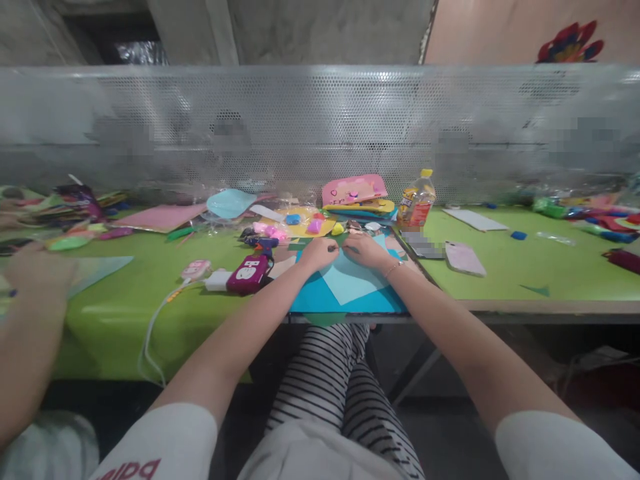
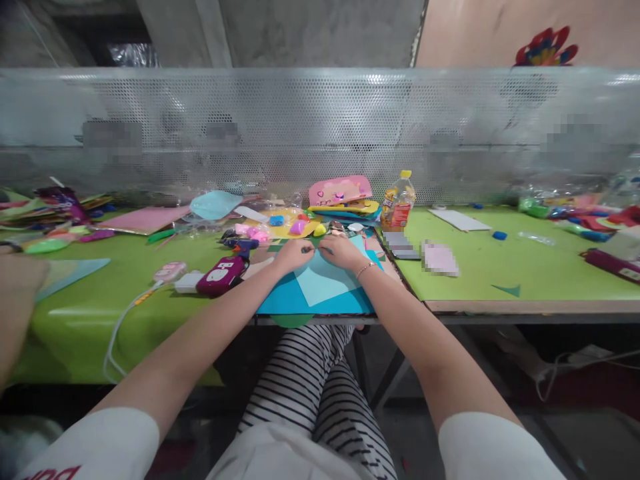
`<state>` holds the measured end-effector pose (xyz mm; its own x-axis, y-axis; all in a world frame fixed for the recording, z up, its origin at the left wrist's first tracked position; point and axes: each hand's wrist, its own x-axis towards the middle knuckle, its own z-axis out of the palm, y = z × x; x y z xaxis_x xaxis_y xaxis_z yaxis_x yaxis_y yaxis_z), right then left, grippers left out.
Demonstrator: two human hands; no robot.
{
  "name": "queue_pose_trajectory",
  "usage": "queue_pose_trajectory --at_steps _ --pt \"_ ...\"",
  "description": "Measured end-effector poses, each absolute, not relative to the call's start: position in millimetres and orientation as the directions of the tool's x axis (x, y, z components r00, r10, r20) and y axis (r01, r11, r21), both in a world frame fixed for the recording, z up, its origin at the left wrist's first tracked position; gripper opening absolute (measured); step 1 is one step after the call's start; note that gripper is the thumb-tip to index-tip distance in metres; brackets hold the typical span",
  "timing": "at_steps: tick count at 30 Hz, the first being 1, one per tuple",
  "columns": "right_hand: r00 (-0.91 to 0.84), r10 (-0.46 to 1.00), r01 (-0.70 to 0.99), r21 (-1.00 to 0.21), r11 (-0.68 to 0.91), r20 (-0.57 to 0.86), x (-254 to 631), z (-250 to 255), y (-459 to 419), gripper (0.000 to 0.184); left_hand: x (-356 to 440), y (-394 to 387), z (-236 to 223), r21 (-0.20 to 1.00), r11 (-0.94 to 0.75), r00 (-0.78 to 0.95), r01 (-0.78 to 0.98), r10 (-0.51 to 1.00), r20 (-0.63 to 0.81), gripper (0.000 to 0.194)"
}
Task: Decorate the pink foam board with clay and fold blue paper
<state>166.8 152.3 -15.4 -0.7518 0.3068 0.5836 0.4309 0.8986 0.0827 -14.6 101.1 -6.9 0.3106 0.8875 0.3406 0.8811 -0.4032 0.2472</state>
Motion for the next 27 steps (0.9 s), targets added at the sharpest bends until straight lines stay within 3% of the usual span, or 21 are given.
queue_pose_trajectory --at_steps 9,21,27 --pt "-0.69 0.334 0.443 0.011 0.896 0.643 179 -13 160 0.021 -19 107 -11 0.288 -0.379 0.241 0.88 0.877 0.416 0.023" --pt "-0.512 0.478 0.59 -0.112 0.799 0.714 199 -17 176 0.021 -23 104 -10 0.284 -0.325 0.108 0.902 0.807 0.581 0.022" --pt "-0.536 0.454 0.565 -0.097 0.819 0.711 192 -17 168 0.021 -20 102 -6 0.218 -0.366 0.122 0.905 0.713 0.69 0.021"
